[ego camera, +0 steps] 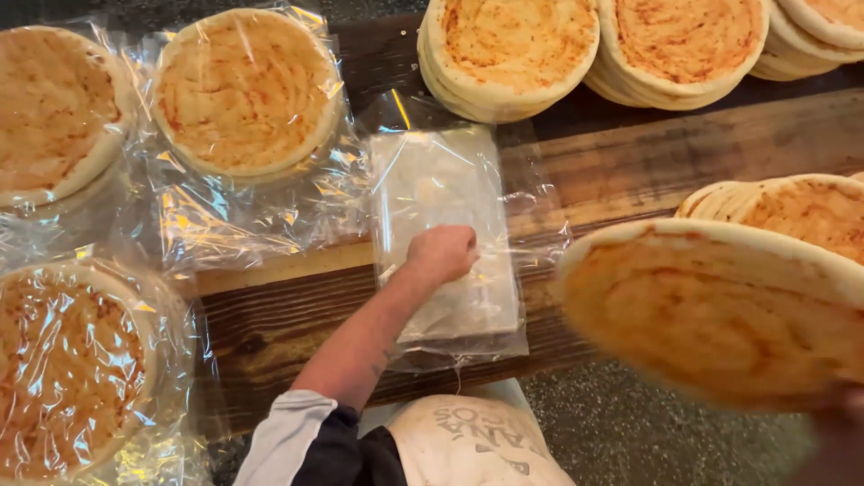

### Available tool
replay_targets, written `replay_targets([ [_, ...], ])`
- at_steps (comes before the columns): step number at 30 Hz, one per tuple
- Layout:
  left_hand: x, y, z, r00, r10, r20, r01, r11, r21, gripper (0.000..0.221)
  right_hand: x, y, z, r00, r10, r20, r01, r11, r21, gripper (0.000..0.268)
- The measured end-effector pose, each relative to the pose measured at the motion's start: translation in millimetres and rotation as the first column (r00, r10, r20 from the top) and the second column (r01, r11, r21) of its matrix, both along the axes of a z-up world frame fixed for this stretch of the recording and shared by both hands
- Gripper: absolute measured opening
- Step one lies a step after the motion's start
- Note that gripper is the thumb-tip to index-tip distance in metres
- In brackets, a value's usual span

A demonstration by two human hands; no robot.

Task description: The person is taking individual pizza bases from stacks and placing them into plastic bags for packaging.

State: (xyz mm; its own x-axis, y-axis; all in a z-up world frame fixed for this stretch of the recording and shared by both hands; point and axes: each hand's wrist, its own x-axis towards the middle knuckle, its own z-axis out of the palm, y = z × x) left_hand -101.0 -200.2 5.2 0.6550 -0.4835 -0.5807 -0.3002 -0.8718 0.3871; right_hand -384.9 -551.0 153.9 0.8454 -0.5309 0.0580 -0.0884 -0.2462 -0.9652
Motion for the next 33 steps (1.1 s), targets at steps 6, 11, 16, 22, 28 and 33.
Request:
replay_targets([
  [6, 6.9, 9.7, 2.1, 0.938, 0.019, -0.347, -0.081, 0.983, -0.166, 0.036, -33.8, 134.6, -180.9, 0.921, -0.388, -0.017, 0.285, 0.644, 0.710, 0.058],
  [11, 20.7, 29.3, 9.1, 0.774, 0.256, -0.579, -0.435, 0.879, -0.195, 0.047, -23.5, 209.2, -260.3, 0.805, -0.515, -0.295, 0.538, 0.424, 0.728, 0.034],
  [16, -4.3, 33.6, 23.0, 0.933, -0.329, 0.144, 0.319, 0.944, 0.085, 0.033, 31.4, 233.5, -98.6, 0.704, -0.201, -0.682, 0.158, 0.980, -0.126, 0.063],
  [22, -38.9, 61.7, -110.5, 0.452, 0.054, 0.890, 0.349, 0.908, -0.233, 0.019, 167.9, 172.2, -195.3, 0.950, -0.181, -0.255, -0.070, 0.671, -0.738, 0.069],
  [28, -62.9, 130.6, -86.1, 0.473, 0.115, 0.874, -0.202, 0.979, -0.019, 0.030, 169.7, 78.7, -269.1, 0.987, -0.069, -0.143, -0.124, 0.225, -0.966, 0.014],
  [33, -130.1, 127.4, -82.7, 0.607, 0.138, 0.782, -0.287, 0.956, 0.054, 0.019, 113.4, 62.7, -279.6, 0.944, 0.055, -0.324, -0.322, 0.363, -0.875, 0.014],
])
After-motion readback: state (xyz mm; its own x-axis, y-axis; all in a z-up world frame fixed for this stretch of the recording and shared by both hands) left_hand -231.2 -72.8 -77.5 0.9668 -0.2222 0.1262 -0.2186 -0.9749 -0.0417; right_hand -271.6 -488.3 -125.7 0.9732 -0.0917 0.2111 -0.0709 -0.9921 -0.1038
